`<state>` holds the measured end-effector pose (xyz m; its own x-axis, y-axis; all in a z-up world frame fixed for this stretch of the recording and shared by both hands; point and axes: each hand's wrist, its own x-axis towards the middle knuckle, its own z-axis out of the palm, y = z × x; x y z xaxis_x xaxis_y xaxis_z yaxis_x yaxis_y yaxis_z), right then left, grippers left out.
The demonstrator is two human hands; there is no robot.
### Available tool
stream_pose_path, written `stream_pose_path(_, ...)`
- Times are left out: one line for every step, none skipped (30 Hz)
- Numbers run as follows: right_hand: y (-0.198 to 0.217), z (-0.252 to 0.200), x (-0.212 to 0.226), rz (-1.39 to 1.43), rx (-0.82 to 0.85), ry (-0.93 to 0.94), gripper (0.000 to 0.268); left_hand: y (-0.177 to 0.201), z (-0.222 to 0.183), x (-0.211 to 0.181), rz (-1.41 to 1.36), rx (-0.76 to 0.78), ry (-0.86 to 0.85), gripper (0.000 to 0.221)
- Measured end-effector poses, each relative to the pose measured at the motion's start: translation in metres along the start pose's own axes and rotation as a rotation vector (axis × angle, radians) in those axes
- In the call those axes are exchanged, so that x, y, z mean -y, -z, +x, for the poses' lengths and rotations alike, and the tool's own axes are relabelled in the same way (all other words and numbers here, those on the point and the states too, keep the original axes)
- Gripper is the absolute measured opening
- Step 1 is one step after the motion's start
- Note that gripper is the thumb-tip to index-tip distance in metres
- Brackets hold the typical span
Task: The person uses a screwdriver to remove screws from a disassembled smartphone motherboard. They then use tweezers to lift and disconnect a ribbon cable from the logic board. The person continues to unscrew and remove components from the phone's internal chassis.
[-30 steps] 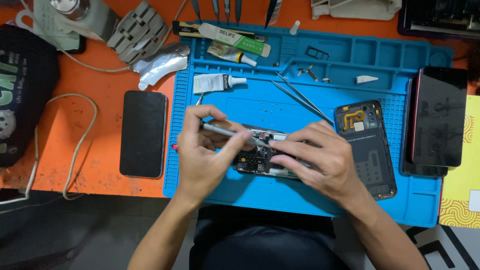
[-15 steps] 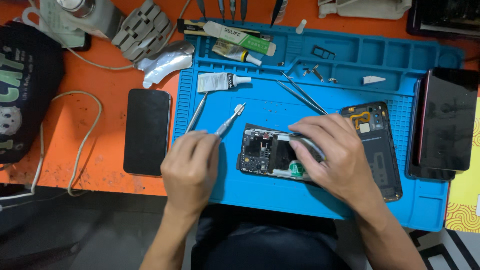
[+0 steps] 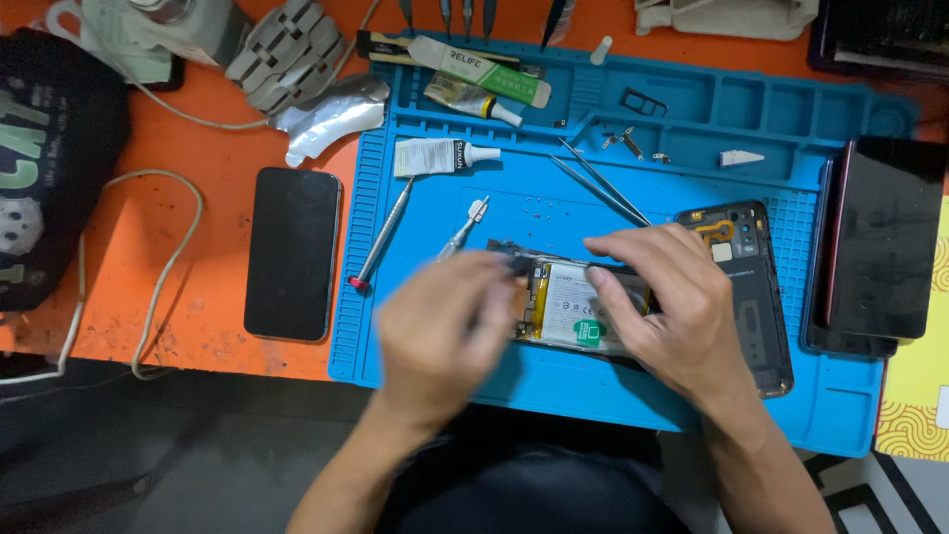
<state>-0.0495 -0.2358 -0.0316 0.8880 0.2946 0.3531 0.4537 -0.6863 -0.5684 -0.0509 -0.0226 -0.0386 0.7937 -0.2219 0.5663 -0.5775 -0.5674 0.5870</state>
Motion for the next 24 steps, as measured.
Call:
stream_pose_path(-0.002, -0.002, -0.003, 0.002, 0.001, -0.003, 0.017, 0.009, -0.002, 0.003, 0.000, 0.003, 0.002, 0.009)
stream_pose_path(-0.004, -0.003, -0.006, -0.024, 0.043, 0.017, 0.019, 0.018, -0.003, 0.008, -0.087, -0.087, 0.217, 0.009)
stream_pose_path(-0.006, -0.003, -0.009, -0.049, 0.086, 0.038, 0.021, 0.027, -0.004, 0.012, -0.177, -0.171, 0.433, 0.010)
stream_pose_path(-0.006, -0.003, -0.008, -0.048, 0.087, 0.038, 0.021, 0.029, -0.006, 0.016, -0.177, -0.172, 0.435, 0.010)
stream_pose_path(-0.006, -0.002, -0.007, -0.068, 0.118, 0.055, 0.025, 0.032, -0.008, 0.020, -0.170, -0.206, 0.430, 0.011)
stream_pose_path(-0.007, -0.001, -0.007, -0.087, 0.151, 0.074, 0.028, 0.035, -0.011, 0.024, -0.162, -0.241, 0.428, 0.011)
stream_pose_path(-0.007, -0.002, -0.007, -0.085, 0.155, 0.076, 0.028, 0.035, -0.012, 0.027, -0.160, -0.243, 0.432, 0.011)
stream_pose_path(-0.006, -0.002, -0.007, -0.094, 0.182, 0.083, 0.032, 0.035, -0.012, 0.030, -0.147, -0.210, 0.453, 0.014)
stream_pose_path(-0.006, -0.002, -0.007, -0.103, 0.208, 0.090, 0.035, 0.035, -0.012, 0.033, -0.133, -0.177, 0.474, 0.016)
stream_pose_path(-0.003, -0.003, -0.005, -0.104, 0.211, 0.094, 0.035, 0.035, -0.014, 0.037, -0.134, -0.182, 0.476, 0.016)
stream_pose_path(0.000, -0.004, -0.003, -0.143, 0.286, 0.064, 0.052, 0.035, -0.016, 0.040, -0.027, -0.148, 0.399, 0.020)
stream_pose_path(0.003, -0.005, -0.002, -0.180, 0.362, 0.032, 0.069, 0.035, -0.018, 0.043, 0.079, -0.111, 0.323, 0.025)
stream_pose_path(0.006, -0.006, 0.000, -0.181, 0.364, 0.035, 0.069, 0.036, -0.018, 0.045, 0.079, -0.114, 0.326, 0.025)
stream_pose_path(0.009, -0.008, 0.002, -0.240, 0.444, 0.031, 0.079, 0.037, -0.019, 0.047, 0.134, -0.106, 0.266, 0.025)
stream_pose_path(0.013, -0.009, 0.003, -0.300, 0.522, 0.028, 0.089, 0.038, -0.020, 0.049, 0.189, -0.098, 0.206, 0.025)
stream_pose_path(0.011, -0.011, 0.004, -0.301, 0.524, 0.030, 0.089, 0.038, -0.021, 0.050, 0.189, -0.100, 0.208, 0.025)
stream_pose_path(0.010, -0.013, 0.004, -0.305, 0.508, 0.038, 0.085, 0.039, -0.022, 0.050, 0.223, -0.086, 0.177, 0.026)
stream_pose_path(0.009, -0.015, 0.004, -0.311, 0.492, 0.044, 0.080, 0.040, -0.022, 0.050, 0.256, -0.071, 0.145, 0.027)
stream_pose_path(0.009, -0.015, 0.002, -0.313, 0.493, 0.044, 0.080, 0.040, -0.021, 0.050, 0.255, -0.072, 0.146, 0.027)
stream_pose_path(0.008, -0.015, 0.001, -0.264, 0.466, 0.044, 0.079, 0.041, -0.020, 0.049, 0.257, -0.061, 0.145, 0.026)
stream_pose_path(0.007, -0.016, -0.001, -0.216, 0.439, 0.043, 0.079, 0.042, -0.019, 0.047, 0.260, -0.050, 0.143, 0.025)
stream_pose_path(0.007, -0.015, 0.001, -0.217, 0.437, 0.042, 0.079, 0.042, -0.019, 0.047, 0.260, -0.050, 0.141, 0.025)
stream_pose_path(0.008, -0.015, 0.003, -0.219, 0.430, 0.033, 0.078, 0.042, -0.020, 0.046, 0.275, -0.052, 0.132, 0.025)
stream_pose_path(0.009, -0.015, 0.005, -0.223, 0.424, 0.024, 0.078, 0.041, -0.020, 0.046, 0.288, -0.055, 0.123, 0.025)
